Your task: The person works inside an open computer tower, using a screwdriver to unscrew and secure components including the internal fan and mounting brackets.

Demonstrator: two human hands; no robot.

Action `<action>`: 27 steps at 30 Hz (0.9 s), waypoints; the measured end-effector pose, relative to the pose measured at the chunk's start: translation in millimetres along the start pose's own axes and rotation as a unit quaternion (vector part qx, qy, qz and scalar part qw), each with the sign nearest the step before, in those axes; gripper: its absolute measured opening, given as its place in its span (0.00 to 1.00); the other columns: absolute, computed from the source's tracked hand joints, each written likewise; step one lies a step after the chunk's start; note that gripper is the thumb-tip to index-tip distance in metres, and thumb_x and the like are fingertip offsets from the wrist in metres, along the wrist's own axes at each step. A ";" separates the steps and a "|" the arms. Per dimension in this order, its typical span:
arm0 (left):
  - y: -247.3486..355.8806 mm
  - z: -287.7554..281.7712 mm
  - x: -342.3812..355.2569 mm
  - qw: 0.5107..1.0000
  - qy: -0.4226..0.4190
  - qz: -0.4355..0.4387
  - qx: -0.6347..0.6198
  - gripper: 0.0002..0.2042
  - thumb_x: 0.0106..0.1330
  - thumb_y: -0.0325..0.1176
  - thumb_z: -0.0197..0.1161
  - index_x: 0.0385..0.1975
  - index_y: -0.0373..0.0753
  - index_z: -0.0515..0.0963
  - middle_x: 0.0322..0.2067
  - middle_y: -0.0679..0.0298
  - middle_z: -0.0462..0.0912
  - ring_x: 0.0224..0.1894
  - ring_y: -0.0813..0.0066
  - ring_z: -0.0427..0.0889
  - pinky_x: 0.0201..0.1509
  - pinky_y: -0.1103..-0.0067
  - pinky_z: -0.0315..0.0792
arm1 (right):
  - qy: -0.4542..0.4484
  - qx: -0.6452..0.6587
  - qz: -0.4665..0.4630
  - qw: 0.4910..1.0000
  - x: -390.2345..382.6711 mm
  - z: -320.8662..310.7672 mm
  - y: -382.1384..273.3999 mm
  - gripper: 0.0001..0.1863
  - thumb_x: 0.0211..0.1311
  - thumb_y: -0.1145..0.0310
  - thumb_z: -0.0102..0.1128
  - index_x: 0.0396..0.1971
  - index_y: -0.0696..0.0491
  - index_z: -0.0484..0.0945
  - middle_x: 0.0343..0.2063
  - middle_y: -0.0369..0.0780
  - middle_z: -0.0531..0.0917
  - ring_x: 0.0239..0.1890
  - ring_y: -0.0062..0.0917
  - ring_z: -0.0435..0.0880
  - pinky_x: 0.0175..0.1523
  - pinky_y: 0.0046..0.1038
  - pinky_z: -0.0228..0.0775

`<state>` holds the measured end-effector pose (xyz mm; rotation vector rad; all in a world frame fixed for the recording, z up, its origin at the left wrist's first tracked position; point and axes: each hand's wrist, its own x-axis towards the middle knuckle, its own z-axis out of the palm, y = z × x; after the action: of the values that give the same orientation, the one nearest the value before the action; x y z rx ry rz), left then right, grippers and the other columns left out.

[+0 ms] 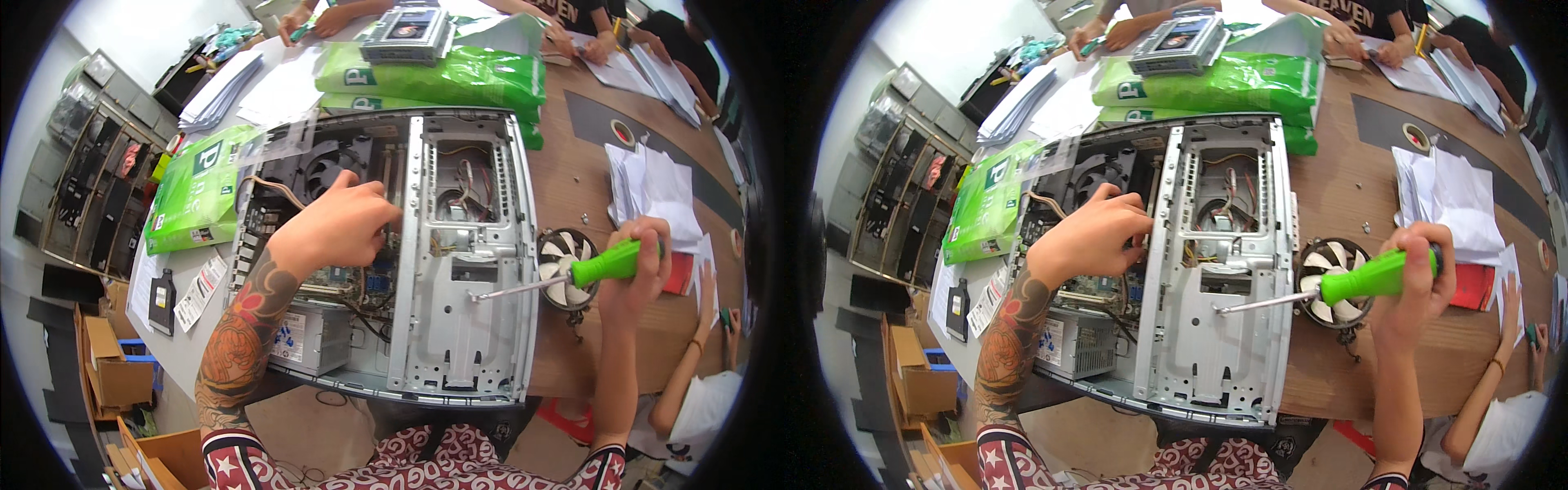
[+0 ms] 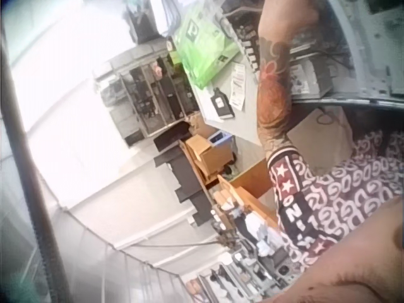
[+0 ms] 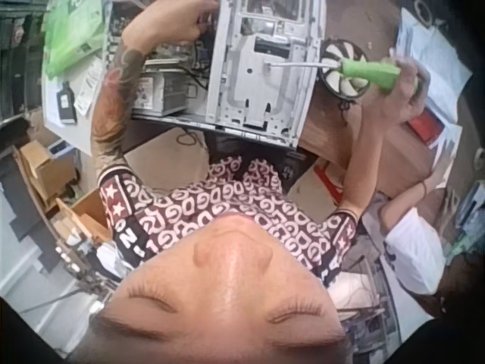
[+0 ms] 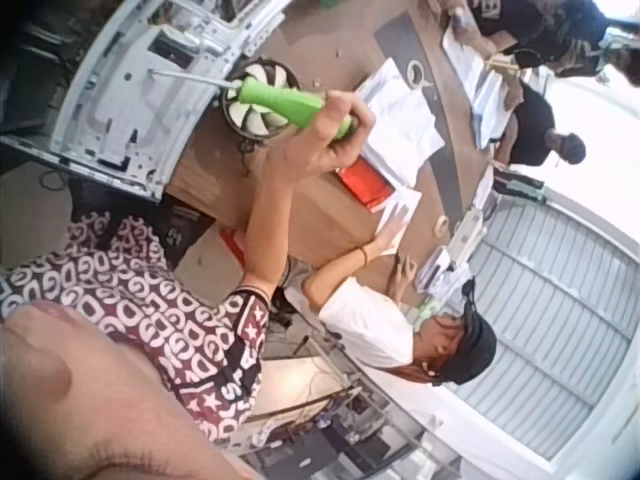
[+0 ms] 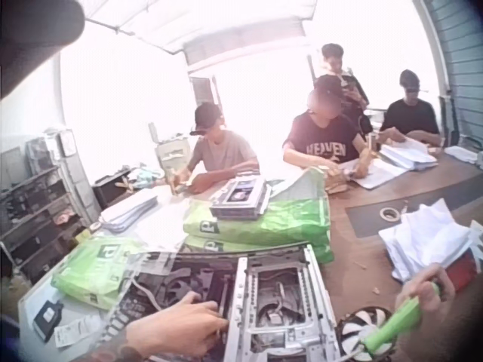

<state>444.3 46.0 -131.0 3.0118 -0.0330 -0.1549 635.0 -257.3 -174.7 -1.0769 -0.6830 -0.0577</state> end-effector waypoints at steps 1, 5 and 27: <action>-2.9 2.3 1.7 1.000 -0.001 0.007 -0.013 0.03 0.52 0.27 0.65 0.27 0.40 0.80 0.28 0.67 0.81 0.42 0.66 0.77 0.56 0.67 0.63 | 0.009 0.015 0.002 1.000 0.0 -1.9 0.5 0.11 0.70 0.64 0.59 0.36 0.56 0.71 0.28 0.35 0.73 0.26 0.15 0.69 0.31 0.19 0.61; -5.2 11.2 -0.4 0.998 0.043 0.039 0.006 0.08 0.51 0.26 0.66 0.32 0.40 0.80 0.32 0.67 0.82 0.46 0.66 0.76 0.55 0.68 0.64 | 0.020 0.034 0.005 0.999 0.1 -6.5 4.8 0.12 0.73 0.62 0.55 0.35 0.56 0.70 0.26 0.34 0.69 0.24 0.15 0.64 0.28 0.19 0.56; 4.2 3.2 2.3 0.999 -0.008 -0.022 0.027 0.12 0.49 0.23 0.68 0.35 0.41 0.83 0.38 0.66 0.80 0.53 0.64 0.75 0.72 0.53 0.53 | -0.028 0.025 0.042 0.998 -5.8 7.3 -2.6 0.14 0.72 0.60 0.59 0.36 0.56 0.73 0.28 0.35 0.74 0.27 0.15 0.68 0.33 0.19 0.60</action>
<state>446.2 41.3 -133.9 3.0670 0.0288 -0.1859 625.8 -254.2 -173.6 -1.0611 -0.6854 0.0614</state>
